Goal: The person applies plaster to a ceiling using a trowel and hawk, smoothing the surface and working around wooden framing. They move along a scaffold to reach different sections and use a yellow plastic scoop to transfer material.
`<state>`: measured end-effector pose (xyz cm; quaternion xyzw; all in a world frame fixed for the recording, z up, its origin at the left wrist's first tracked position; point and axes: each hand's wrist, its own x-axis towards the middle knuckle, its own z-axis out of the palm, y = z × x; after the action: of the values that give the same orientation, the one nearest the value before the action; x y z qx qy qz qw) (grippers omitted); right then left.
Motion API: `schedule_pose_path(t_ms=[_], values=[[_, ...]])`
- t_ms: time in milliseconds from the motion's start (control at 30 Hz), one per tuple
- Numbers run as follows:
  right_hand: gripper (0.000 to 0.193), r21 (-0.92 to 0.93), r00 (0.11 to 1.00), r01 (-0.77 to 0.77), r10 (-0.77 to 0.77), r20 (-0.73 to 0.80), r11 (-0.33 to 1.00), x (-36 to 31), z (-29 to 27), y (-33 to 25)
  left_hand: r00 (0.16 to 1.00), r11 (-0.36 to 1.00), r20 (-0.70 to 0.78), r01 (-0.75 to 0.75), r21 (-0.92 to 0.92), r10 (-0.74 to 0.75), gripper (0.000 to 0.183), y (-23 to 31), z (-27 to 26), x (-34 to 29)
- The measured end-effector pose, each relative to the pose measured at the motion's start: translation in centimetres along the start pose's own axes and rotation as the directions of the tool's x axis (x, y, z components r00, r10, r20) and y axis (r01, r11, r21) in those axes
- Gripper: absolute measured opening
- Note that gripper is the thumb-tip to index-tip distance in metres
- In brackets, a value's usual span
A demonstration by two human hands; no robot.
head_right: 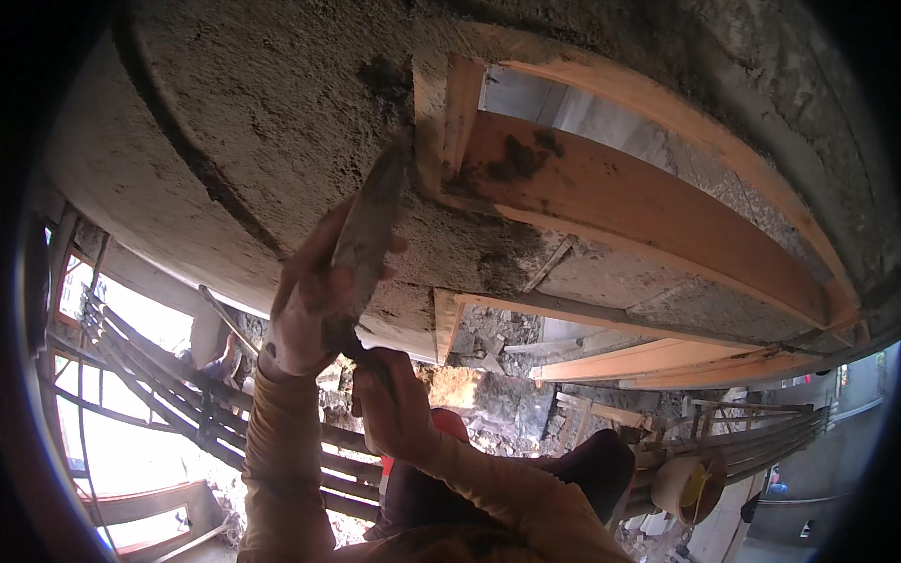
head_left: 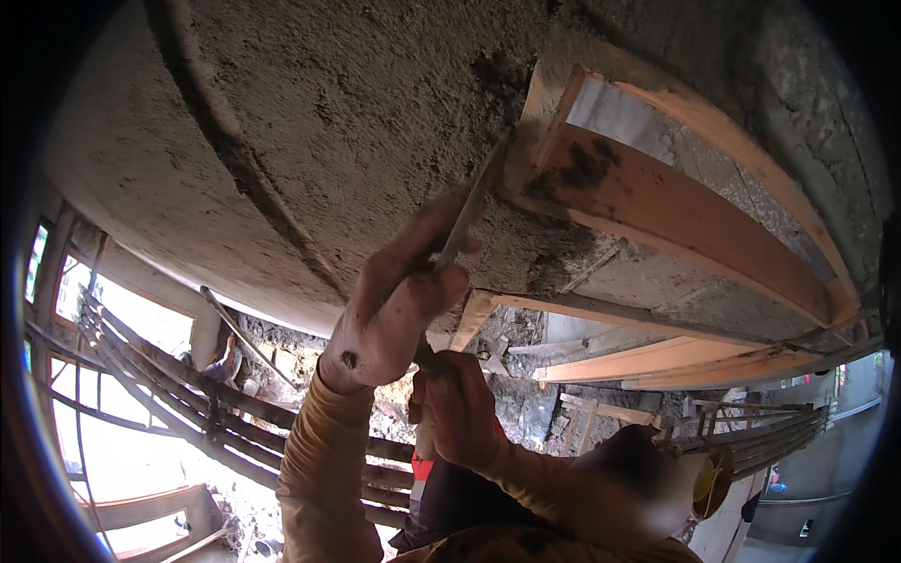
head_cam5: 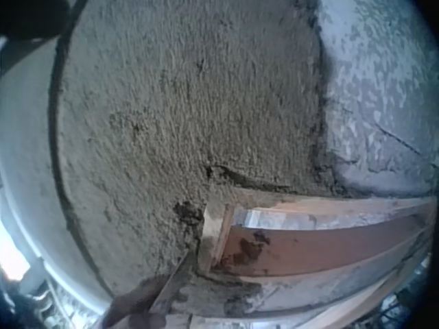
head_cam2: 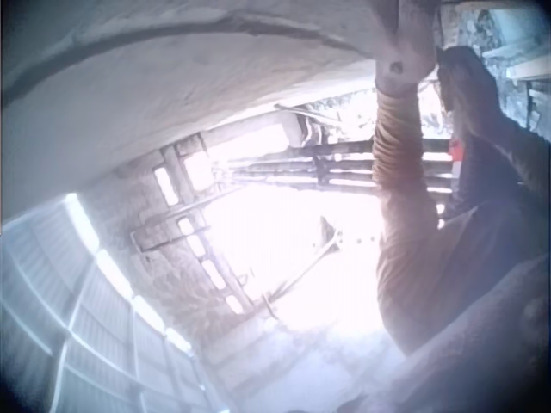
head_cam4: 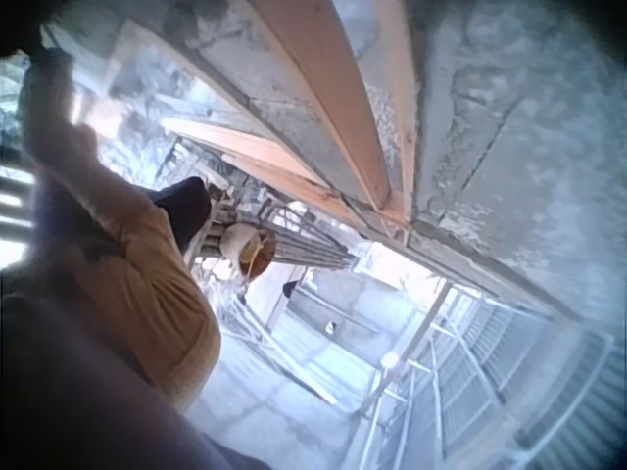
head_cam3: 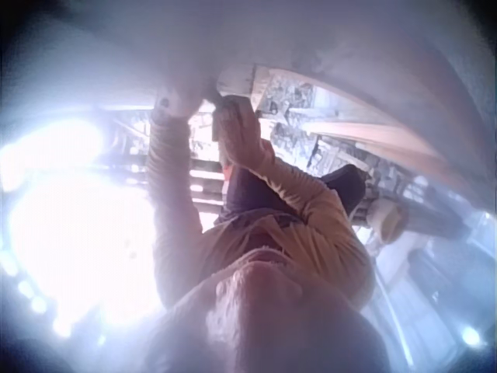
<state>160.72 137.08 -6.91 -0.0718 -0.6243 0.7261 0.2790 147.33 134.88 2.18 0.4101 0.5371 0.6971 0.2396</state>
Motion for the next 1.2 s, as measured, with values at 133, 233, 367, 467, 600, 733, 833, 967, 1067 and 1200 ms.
schedule_pose_path(t_ms=[133,233,367,467,600,733,833,967,1067,1200], values=[[0.021,0.072,0.990,-0.140,0.141,-0.019,0.988,-0.2,-0.1,1.1,0.997,0.997,0.024,0.074,0.029,-0.075,0.075,-0.6,-0.5,0.1],[0.020,-0.042,0.966,-0.240,0.235,-0.107,0.970,-2.4,0.3,2.2,0.993,0.994,0.031,0.111,-0.016,-0.110,0.061,-3.1,-0.7,-2.0],[0.017,0.144,0.961,-0.256,0.267,-0.066,0.956,-2.5,-0.1,2.0,0.999,0.998,-0.009,0.051,-0.029,-0.051,0.060,-3.3,-0.1,-2.4],[0.014,-0.102,0.999,-0.048,0.048,0.001,0.994,-1.2,-0.6,1.7,0.999,1.000,0.014,-0.029,0.006,0.029,0.055,-0.9,-0.3,-0.8],[0.020,0.055,0.974,-0.222,0.224,-0.033,0.973,-1.4,-0.4,1.5,0.998,0.998,0.031,0.062,0.022,-0.062,0.064,-2.0,-0.4,-0.6],[0.024,-0.120,0.978,-0.209,0.207,-0.025,0.971,-3.1,-1.3,3.0,0.994,0.994,-0.040,0.106,0.008,-0.106,0.084,-3.0,0.6,-2.1],[0.023,-0.207,0.991,-0.133,0.136,-0.002,0.969,-1.7,-1.8,2.0,0.999,0.998,-0.011,-0.045,-0.047,0.045,0.055,-1.8,0.7,-0.9],[0.024,-0.332,0.993,-0.103,0.117,0.023,0.938,-3.9,-4.1,2.9,1.000,0.988,0.023,-0.007,-0.154,0.010,0.060,-5.6,0.8,-1.7],[0.027,-0.400,0.919,-0.331,0.389,0.070,0.855,-4.6,-7.7,-1.0,0.999,0.946,-0.044,-0.010,-0.325,-0.004,0.066,-7.6,3.2,-4.3],[0.030,-0.822,0.924,0.348,-0.019,0.382,0.451,-4.0,-11.7,-7.4,0.991,0.750,-0.078,0.029,-0.661,-0.107,0.069,-8.3,6.9,-3.4]])
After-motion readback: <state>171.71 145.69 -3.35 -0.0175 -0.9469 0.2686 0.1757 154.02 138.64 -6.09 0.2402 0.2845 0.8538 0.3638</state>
